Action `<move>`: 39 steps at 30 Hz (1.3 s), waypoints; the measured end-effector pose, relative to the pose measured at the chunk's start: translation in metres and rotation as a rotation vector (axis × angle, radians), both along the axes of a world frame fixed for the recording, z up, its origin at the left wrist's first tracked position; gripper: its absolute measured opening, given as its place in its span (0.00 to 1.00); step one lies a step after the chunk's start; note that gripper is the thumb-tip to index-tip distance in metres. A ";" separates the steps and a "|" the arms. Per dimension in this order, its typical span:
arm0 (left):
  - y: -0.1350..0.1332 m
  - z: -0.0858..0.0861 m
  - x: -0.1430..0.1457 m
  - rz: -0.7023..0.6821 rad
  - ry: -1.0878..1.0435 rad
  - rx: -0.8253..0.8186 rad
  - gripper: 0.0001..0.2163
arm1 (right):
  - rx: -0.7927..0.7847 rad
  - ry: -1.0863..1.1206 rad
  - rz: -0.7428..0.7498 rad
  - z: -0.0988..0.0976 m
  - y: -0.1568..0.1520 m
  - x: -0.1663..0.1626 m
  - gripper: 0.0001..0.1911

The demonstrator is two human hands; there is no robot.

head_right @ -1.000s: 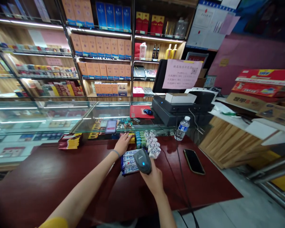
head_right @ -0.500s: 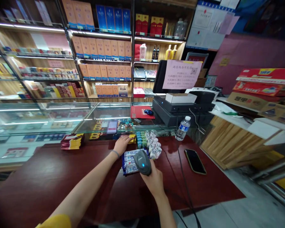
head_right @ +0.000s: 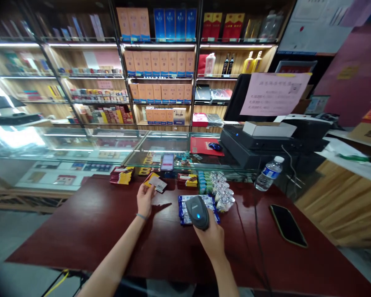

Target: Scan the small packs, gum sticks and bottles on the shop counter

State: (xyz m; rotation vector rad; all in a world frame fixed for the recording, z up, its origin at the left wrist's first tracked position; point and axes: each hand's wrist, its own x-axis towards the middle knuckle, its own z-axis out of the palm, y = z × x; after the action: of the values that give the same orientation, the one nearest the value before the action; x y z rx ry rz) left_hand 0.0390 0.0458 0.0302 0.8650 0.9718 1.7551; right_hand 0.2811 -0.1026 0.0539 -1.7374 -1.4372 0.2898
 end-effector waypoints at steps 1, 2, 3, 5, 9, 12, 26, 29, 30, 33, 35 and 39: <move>0.000 -0.003 -0.008 -0.016 -0.111 -0.041 0.16 | 0.007 0.009 0.022 0.000 0.002 -0.005 0.22; -0.001 -0.007 -0.015 -0.029 -0.205 -0.071 0.16 | 0.014 0.018 0.046 0.000 0.003 -0.011 0.22; -0.001 -0.011 -0.022 -0.039 -0.281 -0.098 0.16 | 0.016 0.024 0.073 0.001 0.005 -0.016 0.21; -0.002 -0.018 -0.031 -0.056 -0.396 -0.148 0.14 | 0.009 0.027 0.131 0.000 0.008 -0.025 0.20; -0.002 -0.030 -0.040 -0.092 -0.539 -0.176 0.11 | 0.014 0.015 0.221 -0.002 0.013 -0.041 0.22; -0.001 -0.033 -0.042 -0.109 -0.574 -0.169 0.10 | 0.010 0.026 0.261 -0.003 0.014 -0.050 0.24; 0.002 -0.041 -0.045 -0.124 -0.455 -0.127 0.09 | -0.047 -0.087 0.355 -0.014 0.012 -0.059 0.18; 0.002 -0.040 -0.045 -0.113 -0.441 -0.142 0.09 | -0.050 -0.076 0.358 -0.014 0.012 -0.059 0.20; 0.003 -0.039 -0.045 -0.106 -0.451 -0.153 0.09 | -0.046 -0.068 0.354 -0.014 0.012 -0.059 0.21; 0.002 -0.034 -0.045 -0.094 -0.495 -0.165 0.09 | -0.039 -0.053 0.345 -0.013 0.012 -0.058 0.24; 0.001 -0.032 -0.044 -0.092 -0.520 -0.154 0.10 | -0.037 -0.048 0.351 -0.013 0.012 -0.058 0.24; -0.002 -0.028 -0.042 -0.077 -0.540 -0.154 0.11 | -0.015 -0.055 0.355 -0.011 0.012 -0.058 0.24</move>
State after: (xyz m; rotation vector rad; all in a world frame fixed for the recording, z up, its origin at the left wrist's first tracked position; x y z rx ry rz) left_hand -0.0028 0.0443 0.0017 0.2958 0.6887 1.6936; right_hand 0.2235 -0.0902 0.0433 -1.5046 -1.7868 0.4440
